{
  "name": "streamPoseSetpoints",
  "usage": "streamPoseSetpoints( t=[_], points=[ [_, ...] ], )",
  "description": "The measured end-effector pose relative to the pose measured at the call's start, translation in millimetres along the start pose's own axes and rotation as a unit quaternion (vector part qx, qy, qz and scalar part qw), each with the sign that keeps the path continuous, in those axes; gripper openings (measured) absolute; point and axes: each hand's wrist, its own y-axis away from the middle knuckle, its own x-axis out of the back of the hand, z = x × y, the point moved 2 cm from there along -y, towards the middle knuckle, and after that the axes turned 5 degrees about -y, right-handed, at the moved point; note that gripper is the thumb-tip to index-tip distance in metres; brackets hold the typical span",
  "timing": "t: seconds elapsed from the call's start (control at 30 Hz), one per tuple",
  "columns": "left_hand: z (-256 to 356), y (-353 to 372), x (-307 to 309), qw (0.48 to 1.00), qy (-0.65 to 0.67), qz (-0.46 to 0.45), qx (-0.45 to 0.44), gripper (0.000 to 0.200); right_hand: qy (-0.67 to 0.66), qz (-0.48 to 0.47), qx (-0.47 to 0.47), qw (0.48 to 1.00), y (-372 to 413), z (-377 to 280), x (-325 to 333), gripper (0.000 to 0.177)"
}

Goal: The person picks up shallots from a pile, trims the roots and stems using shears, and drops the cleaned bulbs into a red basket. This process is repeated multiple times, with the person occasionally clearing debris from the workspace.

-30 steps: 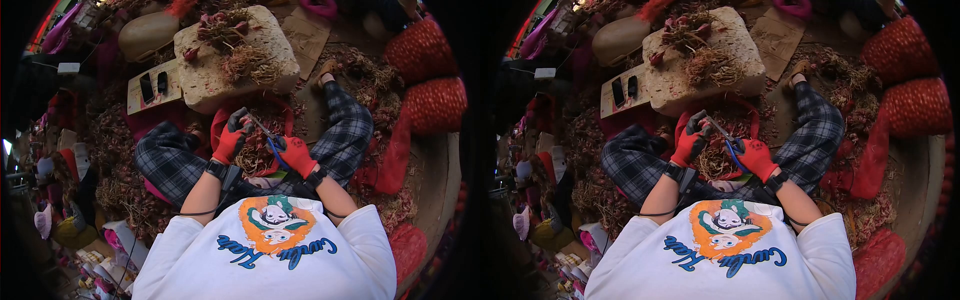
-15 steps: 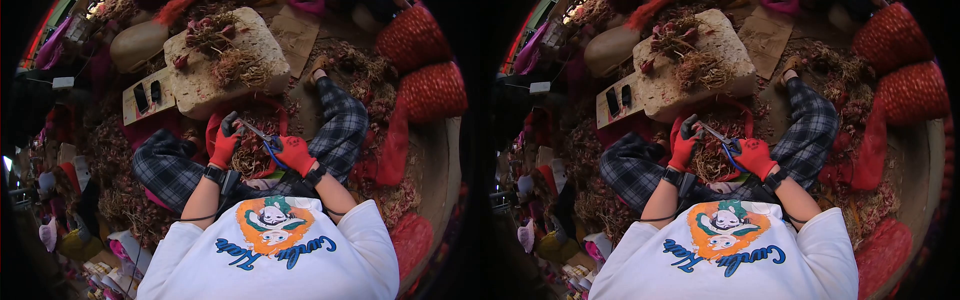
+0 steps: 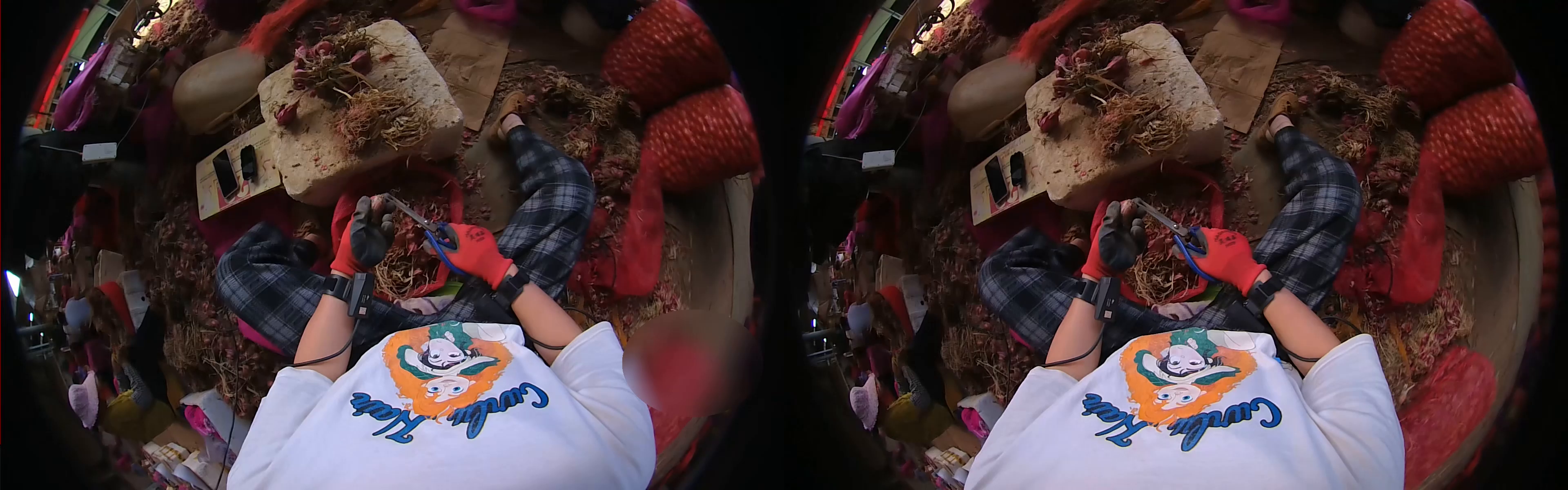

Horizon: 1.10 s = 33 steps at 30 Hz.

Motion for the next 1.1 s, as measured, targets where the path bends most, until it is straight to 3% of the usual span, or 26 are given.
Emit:
streamPoseSetpoints(
  t=[0.1, 0.17, 0.2, 0.23, 0.3, 0.33, 0.37, 0.4, 0.43, 0.47, 0.53, 0.63, 0.73, 0.77, 0.8, 0.83, 0.87, 0.9, 0.93, 0.97, 1.0, 1.03, 1.1],
  points=[
    [-1, 3, 3, 0.997, -0.043, -0.039, 0.060, 0.031, -0.003, 0.000, 0.028, 1.000, 2, -7, 3, 0.040],
    [-2, -3, 11, 0.996, -0.040, -0.066, 0.037, 0.034, 0.034, 0.010, 0.043, 0.998, 1, 1, 0, 0.044],
    [-1, -7, 22, 0.998, -0.055, -0.024, 0.031, 0.032, 0.055, 0.023, 0.040, 0.997, 0, 14, -9, 0.042],
    [-1, -2, 17, 0.993, -0.116, 0.001, -0.002, 0.032, 0.090, -0.015, 0.015, 0.996, -3, 21, -13, 0.041],
    [7, -10, 36, 0.985, -0.161, -0.053, 0.026, 0.036, 0.073, -0.024, 0.012, 0.997, -6, 31, -19, 0.047],
    [12, -11, 38, 0.950, -0.301, -0.073, -0.047, 0.034, 0.047, -0.017, -0.008, 0.999, -7, 31, -19, 0.048],
    [16, -11, 35, 0.889, -0.430, -0.090, -0.129, 0.034, 0.018, -0.012, -0.021, 1.000, -9, 31, -18, 0.050],
    [20, -7, 21, 0.764, -0.596, -0.103, -0.222, 0.036, 0.003, -0.032, -0.030, 0.999, -11, 27, -14, 0.050],
    [24, 0, 5, 0.601, -0.728, -0.108, -0.312, 0.039, -0.015, -0.054, -0.036, 0.998, -12, 23, -10, 0.051],
    [26, 6, 0, 0.405, -0.821, -0.101, -0.389, 0.043, -0.021, -0.044, -0.026, 0.998, -13, 24, -10, 0.051],
    [31, -3, 26, 0.669, -0.662, -0.108, -0.319, 0.045, -0.036, -0.031, 0.000, 0.999, -17, 24, -14, 0.053],
    [32, -3, 34, 0.897, -0.394, -0.073, -0.187, 0.043, 0.031, 0.040, 0.052, 0.997, -20, 23, -14, 0.054],
    [30, 0, 22, 0.849, -0.481, -0.057, -0.211, 0.035, -0.195, 0.009, -0.118, 0.974, -22, 30, -7, 0.049],
    [27, 3, 9, 0.798, -0.559, -0.049, -0.217, 0.033, -0.308, -0.006, -0.140, 0.941, -24, 24, -4, 0.045],
    [21, 7, -1, 0.741, -0.633, -0.039, -0.221, 0.031, -0.416, -0.022, -0.160, 0.895, -26, 15, -4, 0.040],
    [11, 11, -6, 0.717, -0.657, -0.053, -0.228, 0.030, -0.519, -0.037, -0.177, 0.835, -30, 9, -7, 0.036],
    [-2, 11, -11, 0.692, -0.679, -0.067, -0.237, 0.030, -0.532, -0.050, -0.172, 0.828, -47, 22, -27, 0.025],
    [-10, 7, -11, 0.665, -0.700, -0.080, -0.246, 0.030, -0.532, -0.048, -0.125, 0.836, -54, 21, -40, 0.024],
    [-7, -5, 20, 0.823, -0.545, -0.085, -0.134, 0.025, -0.534, -0.047, -0.079, 0.841, -58, 18, -54, 0.023],
    [-9, -22, 52, 0.848, -0.506, -0.049, -0.152, 0.020, -0.534, -0.045, -0.033, 0.844, -61, 14, -59, 0.023],
    [-9, -21, 48, 0.796, -0.557, -0.025, -0.236, 0.017, -0.592, -0.075, -0.041, 0.801, -49, 0, -51, 0.021],
    [-9, -18, 46, 0.734, -0.601, 0.001, -0.316, 0.015, -0.583, -0.084, -0.037, 0.808, -49, 0, -57, 0.021],
    [-6, -8, 29, 0.655, -0.661, 0.033, -0.364, 0.015, -0.561, -0.104, -0.028, 0.821, -49, 4, -68, 0.020]
  ],
)
